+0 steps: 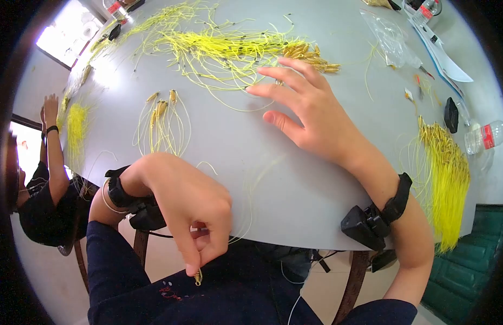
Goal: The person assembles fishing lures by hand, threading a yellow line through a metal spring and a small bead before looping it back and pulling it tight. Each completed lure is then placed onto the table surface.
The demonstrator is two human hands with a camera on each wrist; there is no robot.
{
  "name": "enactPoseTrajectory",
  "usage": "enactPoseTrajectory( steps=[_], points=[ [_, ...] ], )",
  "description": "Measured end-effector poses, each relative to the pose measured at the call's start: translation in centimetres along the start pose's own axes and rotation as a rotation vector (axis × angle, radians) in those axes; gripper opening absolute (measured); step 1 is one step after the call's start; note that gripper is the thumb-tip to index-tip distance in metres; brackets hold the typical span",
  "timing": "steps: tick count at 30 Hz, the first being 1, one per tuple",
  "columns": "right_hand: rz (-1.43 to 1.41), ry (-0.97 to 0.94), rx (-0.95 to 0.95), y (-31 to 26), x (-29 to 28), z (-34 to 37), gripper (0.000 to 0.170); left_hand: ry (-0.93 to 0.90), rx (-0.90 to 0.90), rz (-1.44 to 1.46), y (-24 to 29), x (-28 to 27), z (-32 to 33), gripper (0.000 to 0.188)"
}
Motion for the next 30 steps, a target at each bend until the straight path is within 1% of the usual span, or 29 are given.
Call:
enactPoseTrajectory(
  steps=[2, 3, 5, 6, 8, 9, 11, 12, 14, 15, 17, 18, 20, 21, 23, 25, 27, 28, 30],
  points=[
    [0.061, -0.072, -0.049, -0.4, -0.1, -0.2, 0.034, 0.109, 0.031, -0.05, 0.1, -0.3, -0.1, 0.023],
    [0.06, -0.073, -0.051, -0.4, -0.2, -0.2, 0.034, 0.112, 0.031, -0.05, 0.0, -0.4, -0.1, 0.023],
    [0.054, -0.173, -0.015, -0.4, -0.2, -0.1, 0.035, 0.288, 0.152, -0.083, 0.2, -0.9, 0.0, 0.023],
    [0.054, -0.173, -0.017, -0.4, -0.1, -0.1, 0.035, 0.289, 0.151, -0.084, 0.2, -0.9, 0.0, 0.023],
    [0.051, -0.139, -0.011, -0.4, -0.2, 0.0, 0.033, 0.44, 0.136, -0.012, 0.3, -1.2, 0.2, 0.022],
    [0.052, -0.138, -0.012, -0.4, -0.1, 0.0, 0.033, 0.441, 0.136, -0.014, 0.3, -1.2, 0.2, 0.022],
    [0.025, -0.101, -0.009, -0.3, -0.1, 0.1, 0.032, 0.537, 0.101, 0.027, 0.3, -1.5, 0.5, 0.021],
    [0.025, -0.1, -0.01, -0.4, -0.1, 0.1, 0.032, 0.537, 0.101, 0.026, 0.4, -1.6, 0.5, 0.021],
    [-0.054, 0.046, -0.043, -0.5, -0.6, 0.0, 0.025, 0.62, 0.023, -0.012, 0.6, -1.9, 0.7, 0.019],
    [-0.054, 0.047, -0.044, -0.6, -0.8, -0.1, 0.025, 0.62, 0.023, -0.013, 0.6, -1.9, 0.7, 0.019],
    [-0.203, 0.144, -0.043, -0.7, -1.5, -0.2, 0.024, 0.863, -0.03, -0.167, 0.5, -2.3, 1.0, 0.019],
    [-0.203, 0.145, -0.043, -0.6, -1.4, -0.1, 0.024, 0.862, -0.03, -0.168, 0.4, -2.5, 1.1, 0.019],
    [-0.514, 0.197, 0.046, 0.0, -1.2, 0.1, 0.024, 1.01, 0.048, -0.246, 0.3, -2.9, 1.6, 0.018],
    [-0.514, 0.198, 0.045, 0.0, -1.2, 0.1, 0.024, 1.029, 0.034, -0.249, 0.5, -2.9, 1.6, 0.018],
    [-0.69, 0.232, 0.06, -0.2, -1.1, 0.1, 0.026, 1.056, 0.029, -0.277, 0.4, -3.0, 1.7, 0.018],
    [-0.717, 0.254, 0.074, -0.5, -1.1, 0.2, 0.026, 1.08, 0.024, -0.306, 0.4, -3.1, 1.8, 0.018],
    [-0.745, 0.278, 0.089, -0.6, -1.2, 0.2, 0.026, 1.162, -0.034, -0.348, 0.4, -3.2, 1.9, 0.016],
    [-0.751, 0.303, 0.102, -0.7, -1.2, 0.2, 0.026, 1.161, -0.034, -0.348, 0.4, -3.2, 1.9, 0.016],
    [-0.757, 0.33, 0.117, -0.6, -1.5, 0.2, 0.027, 1.328, -0.128, -0.448, 0.4, -3.5, 2.2, 0.015]
  ],
)
Point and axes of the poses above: each hand's wrist, its own z-axis away from the middle knuckle, its own x-axis out of the palm, y = z × x, the point moved 2 cm from there along -z, towards the middle knuckle, and after that the axes turned 9 degrees about -z, right-handed, at the moved point
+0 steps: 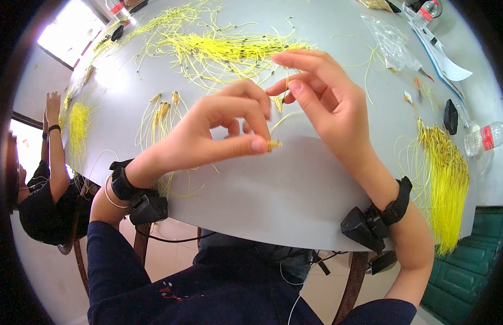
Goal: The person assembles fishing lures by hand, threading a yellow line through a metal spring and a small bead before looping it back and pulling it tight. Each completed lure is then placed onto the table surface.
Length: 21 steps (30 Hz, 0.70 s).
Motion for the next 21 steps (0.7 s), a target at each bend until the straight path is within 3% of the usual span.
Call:
enactPoseTrajectory(
  steps=[4, 9, 12, 14, 15, 17, 18, 20, 21],
  points=[
    [-0.039, 0.022, 0.001, 0.0, -0.4, -0.1, 0.027, 0.166, -0.069, -0.051, -0.6, -0.6, -0.1, 0.015],
    [-0.116, 0.039, 0.004, 0.0, 0.1, -0.1, 0.028, 0.043, -0.072, 0.088, -1.5, -0.2, -0.5, 0.015],
    [0.022, 0.085, -0.039, 0.7, -0.6, -0.4, 0.03, -0.018, -0.185, 0.132, -1.4, 0.0, -0.6, 0.016],
    [0.491, 0.245, -0.28, 0.3, -1.1, -0.5, 0.032, 0.025, -0.168, 0.18, -1.5, -0.1, -0.5, 0.018],
    [0.491, 0.245, -0.28, -0.1, -1.1, -0.4, 0.032, 0.025, -0.168, 0.179, -1.6, -0.1, -0.5, 0.018],
    [0.575, 0.064, -0.233, -1.2, -0.7, -0.1, 0.031, 0.026, -0.143, 0.162, -1.7, -0.2, -0.6, 0.018],
    [0.575, 0.063, -0.232, -1.1, -0.3, 0.1, 0.031, 0.026, -0.143, 0.164, -1.8, -0.2, -0.5, 0.018],
    [0.297, -0.075, 0.105, 0.0, 0.8, 0.3, 0.025, 0.032, -0.134, 0.167, -1.9, -0.2, -0.5, 0.018],
    [0.295, -0.102, 0.141, 0.1, 0.9, 0.3, 0.018, 0.032, -0.134, 0.167, -1.8, -0.3, -0.5, 0.018]
  ],
)
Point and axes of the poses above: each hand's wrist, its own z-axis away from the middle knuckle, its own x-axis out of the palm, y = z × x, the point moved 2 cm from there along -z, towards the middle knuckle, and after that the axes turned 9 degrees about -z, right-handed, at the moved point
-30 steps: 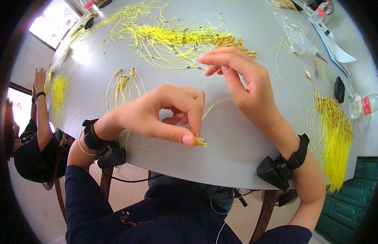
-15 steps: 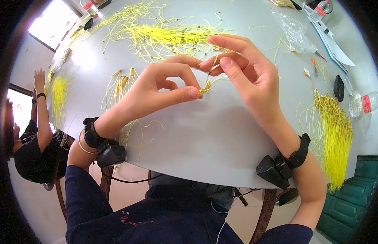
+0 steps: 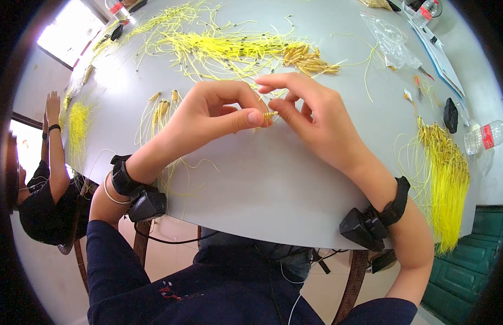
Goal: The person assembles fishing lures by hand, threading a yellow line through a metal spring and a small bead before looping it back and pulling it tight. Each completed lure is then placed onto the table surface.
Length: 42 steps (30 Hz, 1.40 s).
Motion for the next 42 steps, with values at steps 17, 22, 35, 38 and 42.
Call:
enactPoseTrajectory(
  steps=[17, 22, 35, 38, 42],
  points=[
    [-0.24, 0.124, 0.189, 0.09, -0.83, 0.2, 0.014, 0.231, -0.037, 0.004, -0.31, -0.58, -0.02, 0.031],
    [-0.251, 0.116, 0.239, 0.33, -0.77, 0.28, 0.014, 0.282, -0.055, -0.074, -0.41, -0.73, 0.07, 0.025],
    [-0.246, 0.081, 0.273, 0.35, -0.55, 0.28, 0.015, 0.244, -0.015, -0.052, -0.22, -0.42, -0.01, 0.023],
    [-0.246, 0.065, 0.269, 0.19, -0.49, 0.35, 0.015, 0.232, -0.032, -0.032, -0.25, -0.43, 0.0, 0.022],
    [-0.245, 0.022, 0.221, 0.16, -0.19, 0.43, 0.013, 0.26, -0.029, -0.021, -0.38, -0.4, -0.14, 0.027]
  ],
)
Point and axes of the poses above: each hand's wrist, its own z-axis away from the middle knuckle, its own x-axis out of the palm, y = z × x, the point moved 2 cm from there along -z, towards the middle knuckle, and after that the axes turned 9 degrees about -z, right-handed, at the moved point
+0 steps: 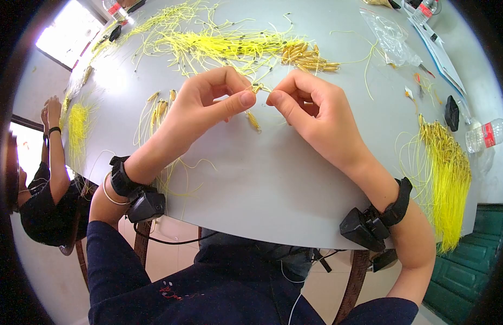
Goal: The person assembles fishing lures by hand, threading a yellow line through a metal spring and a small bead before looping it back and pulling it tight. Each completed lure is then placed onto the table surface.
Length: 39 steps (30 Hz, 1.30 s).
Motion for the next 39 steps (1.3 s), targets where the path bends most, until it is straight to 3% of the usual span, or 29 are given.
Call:
enactPoseTrajectory(
  steps=[9, 11, 17, 22, 27, 30, 33, 39],
  points=[
    [0.063, -0.018, -0.076, 0.2, 0.3, 0.0, 0.012, -0.055, -0.019, -0.031, -0.2, 0.3, 0.1, 0.025],
    [0.113, -0.014, -0.096, 0.1, 0.3, 0.0, 0.011, -0.135, -0.029, -0.105, -0.2, 0.3, 0.2, 0.019],
    [0.214, -0.034, -0.147, 0.3, 0.5, 0.1, 0.009, 0.013, 0.142, -0.208, 0.7, 0.5, 0.4, 0.019],
    [0.233, -0.062, -0.159, 0.4, 0.7, 0.2, 0.01, -0.008, 0.157, -0.284, 0.9, 0.0, 0.4, 0.016],
    [-0.107, 0.047, -0.001, -0.2, 0.5, 0.2, 0.014, 0.056, 0.122, -0.198, 0.7, -0.3, 0.3, 0.011],
    [-0.144, -0.055, 0.078, -0.3, 0.6, 0.3, 0.012, 0.056, 0.12, -0.16, 0.7, -0.2, 0.3, 0.011],
    [-0.062, -0.106, 0.029, 0.1, 0.8, 0.4, 0.011, 0.048, 0.113, -0.14, 0.5, -0.2, 0.3, 0.013],
    [-0.119, -0.071, 0.054, -0.1, 0.9, 0.5, 0.011, 0.029, 0.042, -0.091, 0.5, -0.1, 0.3, 0.016]
  ],
)
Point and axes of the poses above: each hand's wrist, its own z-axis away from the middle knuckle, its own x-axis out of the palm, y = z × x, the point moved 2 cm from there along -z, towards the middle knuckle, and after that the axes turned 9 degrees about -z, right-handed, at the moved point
